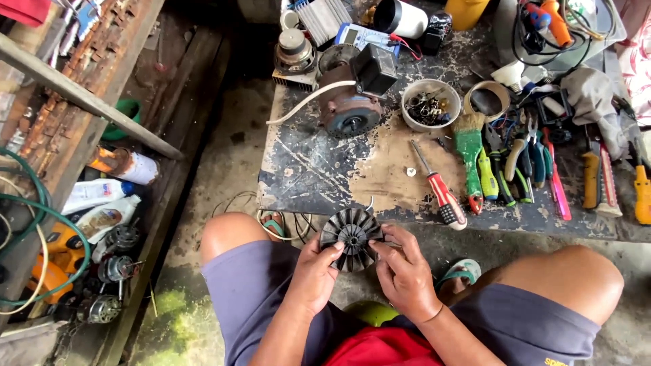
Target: Disassembling an electric motor using a screwdriver and pliers on a repair bench.
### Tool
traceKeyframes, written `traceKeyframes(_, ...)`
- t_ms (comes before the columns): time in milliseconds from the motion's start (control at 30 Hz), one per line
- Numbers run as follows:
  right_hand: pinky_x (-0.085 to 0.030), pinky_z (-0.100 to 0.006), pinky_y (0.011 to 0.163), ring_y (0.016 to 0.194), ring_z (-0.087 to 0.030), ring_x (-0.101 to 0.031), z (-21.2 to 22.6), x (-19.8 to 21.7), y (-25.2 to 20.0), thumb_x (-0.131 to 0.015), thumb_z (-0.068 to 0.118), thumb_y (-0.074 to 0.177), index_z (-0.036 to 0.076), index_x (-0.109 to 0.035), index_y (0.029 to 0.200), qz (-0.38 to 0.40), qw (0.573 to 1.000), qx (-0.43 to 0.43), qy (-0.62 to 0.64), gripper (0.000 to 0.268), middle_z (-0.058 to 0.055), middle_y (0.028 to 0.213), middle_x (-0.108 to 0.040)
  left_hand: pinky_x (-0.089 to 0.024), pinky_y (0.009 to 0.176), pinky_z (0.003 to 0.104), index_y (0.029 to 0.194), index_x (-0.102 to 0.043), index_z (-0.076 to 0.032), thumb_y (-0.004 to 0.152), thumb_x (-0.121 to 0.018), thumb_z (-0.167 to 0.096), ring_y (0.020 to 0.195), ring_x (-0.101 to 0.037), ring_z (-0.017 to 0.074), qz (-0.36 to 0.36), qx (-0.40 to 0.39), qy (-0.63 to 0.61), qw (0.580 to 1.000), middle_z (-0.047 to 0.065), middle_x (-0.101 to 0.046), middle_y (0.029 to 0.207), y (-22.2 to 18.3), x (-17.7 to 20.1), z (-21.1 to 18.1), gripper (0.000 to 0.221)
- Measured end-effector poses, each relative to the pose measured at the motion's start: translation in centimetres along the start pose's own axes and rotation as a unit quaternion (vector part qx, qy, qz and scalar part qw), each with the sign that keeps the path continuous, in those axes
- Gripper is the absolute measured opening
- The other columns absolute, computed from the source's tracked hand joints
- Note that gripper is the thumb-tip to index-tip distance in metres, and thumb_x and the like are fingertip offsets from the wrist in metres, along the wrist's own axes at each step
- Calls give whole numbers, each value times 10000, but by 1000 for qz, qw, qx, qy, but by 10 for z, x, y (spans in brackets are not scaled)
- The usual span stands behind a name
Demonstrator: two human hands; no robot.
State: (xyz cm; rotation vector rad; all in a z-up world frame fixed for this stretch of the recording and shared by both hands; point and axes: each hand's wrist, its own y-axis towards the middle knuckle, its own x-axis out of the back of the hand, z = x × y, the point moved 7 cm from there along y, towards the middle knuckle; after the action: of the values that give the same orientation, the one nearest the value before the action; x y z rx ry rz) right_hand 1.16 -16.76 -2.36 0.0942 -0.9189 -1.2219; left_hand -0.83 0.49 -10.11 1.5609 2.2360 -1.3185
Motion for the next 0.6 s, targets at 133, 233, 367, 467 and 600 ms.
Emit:
traceKeyframes(133, -585, -457, 976, 1263, -381, -592, -7, -3, -2, -559, 5, 962, 74, -681, 1221, 12, 1000, -16, -13, 294, -186, 1412, -493, -355, 1030, 304, 1450, -601, -147, 886, -687, -23, 1148, -580, 157, -6, 5, 9, 1000, 10, -676, 1260, -3, -7, -5, 584)
traceKeyframes(233, -563, -478, 995, 1257, -385, -588, -8, -4, -4, -559, 17, 966, 66, -688, 1206, 8, 1000, -12, -20, 277, -190, 1401, -509, -359, 1111, 308, 1489, -575, -133, 879, -687, -25, 1208, -584, 159, 7, -3, 12, 1000, 6, -665, 1357, -4, -9, -7, 629)
traceKeyframes(367, -575, -497, 912, 1228, -391, -595, -10, -5, -5, -557, 45, 983, 68, -679, 1205, 15, 999, -22, -22, 255, -185, 1392, -500, -338, 865, 193, 1510, -564, -199, 869, -699, -27, 1168, -560, 166, -26, 29, -2, 999, -29, -617, 1350, -2, -6, -3, 677)
traceKeyframes(467, -572, -504, 972, 1273, -411, -564, -10, -5, -5, -550, 37, 980, 51, -683, 1189, 12, 1000, -15, -22, 248, -209, 1390, -508, -342, 1012, 237, 1481, -597, -176, 877, -695, 2, 1179, -561, 149, -12, 9, -2, 1000, -28, -647, 1321, 4, -4, 1, 637)
traceKeyframes(600, -562, -489, 954, 1228, -392, -591, -9, -4, -1, -550, 24, 975, 28, -686, 1166, 11, 1000, -20, -11, 235, -200, 1371, -511, -352, 971, 290, 1310, -688, -184, 889, -726, -19, 1089, -586, 127, -16, 6, 15, 1000, -31, -696, 1156, 10, 4, 12, 453)
